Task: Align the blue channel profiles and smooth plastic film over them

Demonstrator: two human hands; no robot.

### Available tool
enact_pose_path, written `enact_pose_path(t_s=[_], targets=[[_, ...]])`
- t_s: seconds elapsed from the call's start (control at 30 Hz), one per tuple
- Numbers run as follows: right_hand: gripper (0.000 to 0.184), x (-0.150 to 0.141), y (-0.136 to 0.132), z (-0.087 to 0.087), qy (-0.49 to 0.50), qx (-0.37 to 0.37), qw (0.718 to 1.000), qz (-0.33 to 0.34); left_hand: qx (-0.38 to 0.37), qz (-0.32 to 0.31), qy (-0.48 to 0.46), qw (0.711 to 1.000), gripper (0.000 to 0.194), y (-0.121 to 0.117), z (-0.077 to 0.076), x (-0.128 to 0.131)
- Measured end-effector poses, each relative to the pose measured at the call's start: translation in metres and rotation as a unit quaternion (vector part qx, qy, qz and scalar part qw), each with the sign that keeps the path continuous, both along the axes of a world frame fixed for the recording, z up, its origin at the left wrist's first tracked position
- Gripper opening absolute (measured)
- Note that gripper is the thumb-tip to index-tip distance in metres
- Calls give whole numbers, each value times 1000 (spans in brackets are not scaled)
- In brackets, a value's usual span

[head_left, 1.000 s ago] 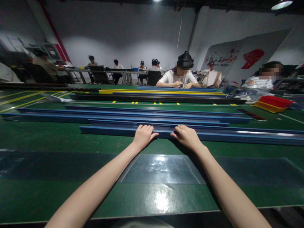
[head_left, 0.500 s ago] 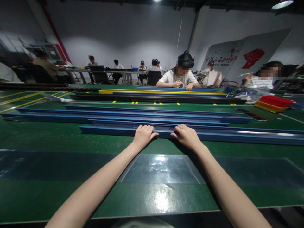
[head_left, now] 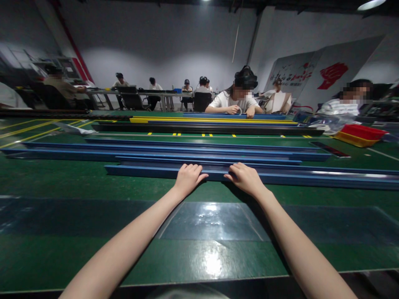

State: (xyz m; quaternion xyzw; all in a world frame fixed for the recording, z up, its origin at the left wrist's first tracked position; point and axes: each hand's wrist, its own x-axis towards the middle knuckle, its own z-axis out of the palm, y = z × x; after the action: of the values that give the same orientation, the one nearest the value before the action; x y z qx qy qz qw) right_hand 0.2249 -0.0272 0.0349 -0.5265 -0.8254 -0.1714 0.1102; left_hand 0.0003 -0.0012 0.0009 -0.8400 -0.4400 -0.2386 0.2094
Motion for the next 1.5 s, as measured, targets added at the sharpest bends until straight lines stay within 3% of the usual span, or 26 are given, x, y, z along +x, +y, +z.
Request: enact_pose_path(t_s=[1.5], targets=[[34, 2, 2, -4, 15, -52, 998, 28, -18, 7, 4, 1000, 39, 0, 0, 0]])
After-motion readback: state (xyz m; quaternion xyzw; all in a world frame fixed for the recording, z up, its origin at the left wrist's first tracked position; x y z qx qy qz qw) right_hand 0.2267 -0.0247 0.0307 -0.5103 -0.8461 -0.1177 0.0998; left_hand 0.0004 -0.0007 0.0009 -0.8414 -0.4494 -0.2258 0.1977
